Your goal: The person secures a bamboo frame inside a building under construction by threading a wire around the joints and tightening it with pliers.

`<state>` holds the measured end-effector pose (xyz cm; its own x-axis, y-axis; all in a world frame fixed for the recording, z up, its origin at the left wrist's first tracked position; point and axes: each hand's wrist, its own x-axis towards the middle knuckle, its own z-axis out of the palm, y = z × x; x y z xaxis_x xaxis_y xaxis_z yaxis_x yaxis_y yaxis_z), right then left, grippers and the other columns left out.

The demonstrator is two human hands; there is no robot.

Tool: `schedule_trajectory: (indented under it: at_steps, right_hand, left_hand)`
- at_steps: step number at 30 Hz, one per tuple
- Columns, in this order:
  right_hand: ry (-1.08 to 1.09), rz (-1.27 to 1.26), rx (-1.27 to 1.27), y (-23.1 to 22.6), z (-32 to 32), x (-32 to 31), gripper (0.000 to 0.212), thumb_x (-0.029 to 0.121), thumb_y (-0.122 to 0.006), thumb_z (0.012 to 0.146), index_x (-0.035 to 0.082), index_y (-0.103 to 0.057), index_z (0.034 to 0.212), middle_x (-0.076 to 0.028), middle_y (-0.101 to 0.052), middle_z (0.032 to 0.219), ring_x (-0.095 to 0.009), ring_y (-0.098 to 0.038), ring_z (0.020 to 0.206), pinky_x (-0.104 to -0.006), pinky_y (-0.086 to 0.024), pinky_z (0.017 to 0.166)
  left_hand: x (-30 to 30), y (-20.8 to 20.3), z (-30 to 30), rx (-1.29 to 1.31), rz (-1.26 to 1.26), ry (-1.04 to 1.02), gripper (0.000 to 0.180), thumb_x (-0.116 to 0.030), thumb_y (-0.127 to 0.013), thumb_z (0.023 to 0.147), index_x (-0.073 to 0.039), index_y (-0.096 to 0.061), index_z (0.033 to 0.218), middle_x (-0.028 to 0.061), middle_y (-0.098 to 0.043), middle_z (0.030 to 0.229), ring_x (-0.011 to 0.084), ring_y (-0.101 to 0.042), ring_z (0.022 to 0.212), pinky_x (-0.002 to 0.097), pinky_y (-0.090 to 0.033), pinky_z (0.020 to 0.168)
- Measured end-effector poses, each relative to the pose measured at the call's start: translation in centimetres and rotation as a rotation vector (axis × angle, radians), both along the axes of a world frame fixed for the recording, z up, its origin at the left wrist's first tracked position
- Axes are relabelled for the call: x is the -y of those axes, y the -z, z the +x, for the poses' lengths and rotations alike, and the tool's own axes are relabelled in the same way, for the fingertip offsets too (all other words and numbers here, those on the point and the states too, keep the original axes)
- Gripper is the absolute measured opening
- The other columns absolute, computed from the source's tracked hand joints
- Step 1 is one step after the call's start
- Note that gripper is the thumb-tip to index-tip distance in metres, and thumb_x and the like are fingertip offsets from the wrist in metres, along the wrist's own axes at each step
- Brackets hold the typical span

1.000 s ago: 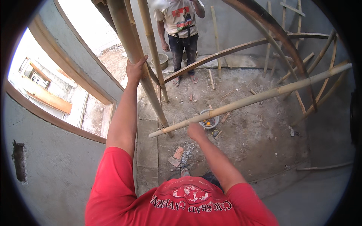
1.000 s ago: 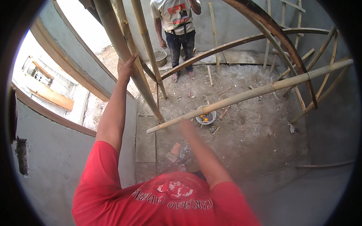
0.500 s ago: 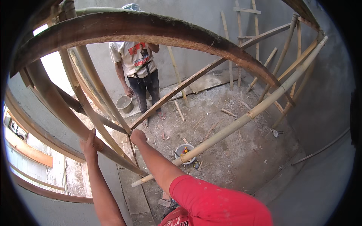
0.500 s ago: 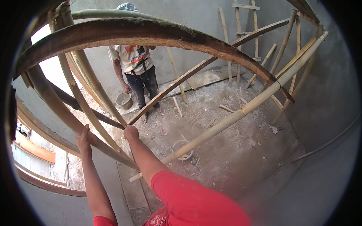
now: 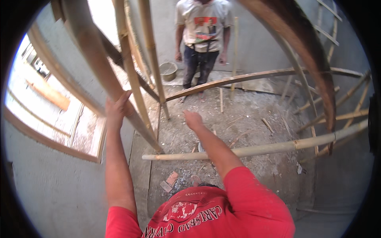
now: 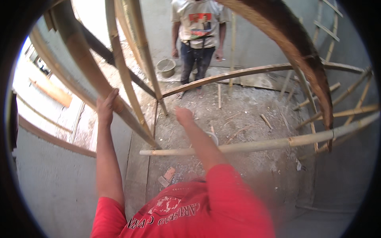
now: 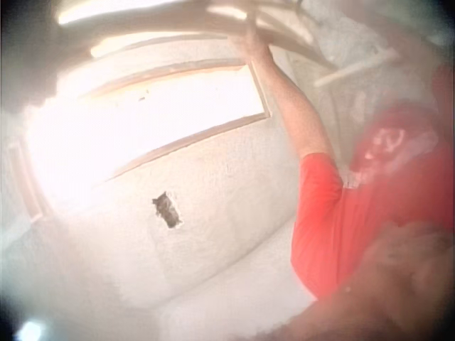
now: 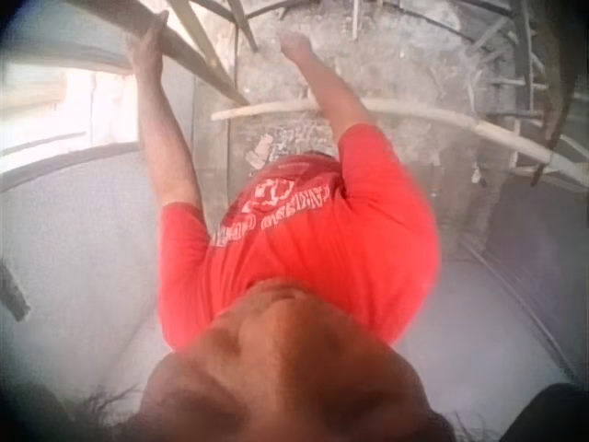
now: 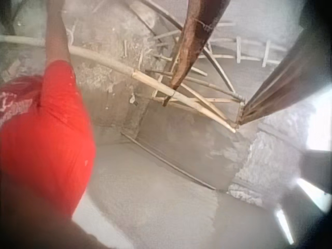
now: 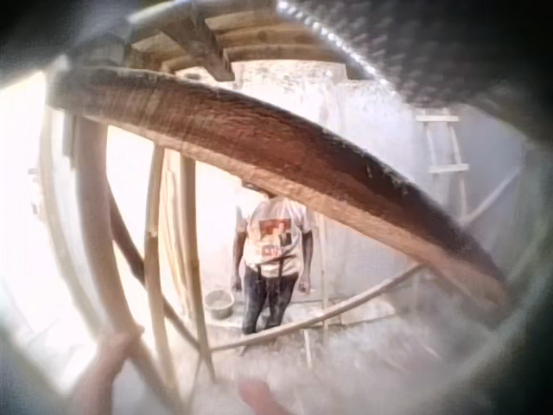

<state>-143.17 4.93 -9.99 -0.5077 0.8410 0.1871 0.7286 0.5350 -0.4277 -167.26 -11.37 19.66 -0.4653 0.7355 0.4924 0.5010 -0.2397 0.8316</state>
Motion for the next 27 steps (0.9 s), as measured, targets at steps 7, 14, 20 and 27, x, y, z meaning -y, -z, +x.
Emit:
schedule_trajectory:
  at_steps: [7, 14, 20, 27]
  right_hand:
    - [-0.191, -0.267, 0.653, 4.5, 14.2, 6.8, 0.027, 0.024, -0.061, 0.091, 0.007, -0.074, 0.107, -0.018, -0.074, 0.102, -0.036, -0.071, 0.092, -0.0483, -0.057, 0.078]
    - [0.045, -0.351, 0.457, 2.0, 15.9, 10.7, 0.025, 0.021, -0.057, 0.093, 0.008, -0.075, 0.105, -0.018, -0.073, 0.104, -0.035, -0.071, 0.099, -0.0476, -0.057, 0.084]
    - [0.114, -0.397, 0.54, 3.3, 15.4, 10.3, 0.031, 0.029, -0.053, 0.097, 0.013, -0.074, 0.112, -0.014, -0.073, 0.114, -0.032, -0.07, 0.107, -0.0461, -0.057, 0.088]
    - [0.046, -0.253, 0.532, 2.3, 15.1, 11.1, 0.028, 0.021, -0.051, 0.096, 0.008, -0.075, 0.103, -0.018, -0.074, 0.103, -0.034, -0.073, 0.096, -0.0468, -0.058, 0.079]
  left_hand:
    - [0.0, 0.1, -0.8, 0.114, -0.081, -0.113, 0.041, -0.032, -0.084, 0.082, 0.001, -0.07, 0.102, 0.0062, -0.069, 0.093, 0.0147, -0.063, 0.086, 0.0314, -0.049, 0.08]
    - [0.0, 0.0, -1.1, 0.097, -0.078, -0.093, 0.053, -0.038, -0.085, 0.079, 0.002, -0.065, 0.107, 0.0103, -0.068, 0.096, 0.0187, -0.064, 0.086, 0.034, -0.05, 0.08]
    - [0.0, -0.6, -0.9, 0.108, -0.094, -0.049, 0.052, -0.039, -0.084, 0.079, 0.002, -0.064, 0.105, 0.0104, -0.067, 0.094, 0.0195, -0.063, 0.085, 0.0348, -0.05, 0.079]
    - [0.0, 0.4, -1.5, 0.049, -0.045, -0.119, 0.047, -0.035, -0.083, 0.08, 0.001, -0.063, 0.103, 0.0078, -0.065, 0.09, 0.0168, -0.061, 0.083, 0.0339, -0.049, 0.077]
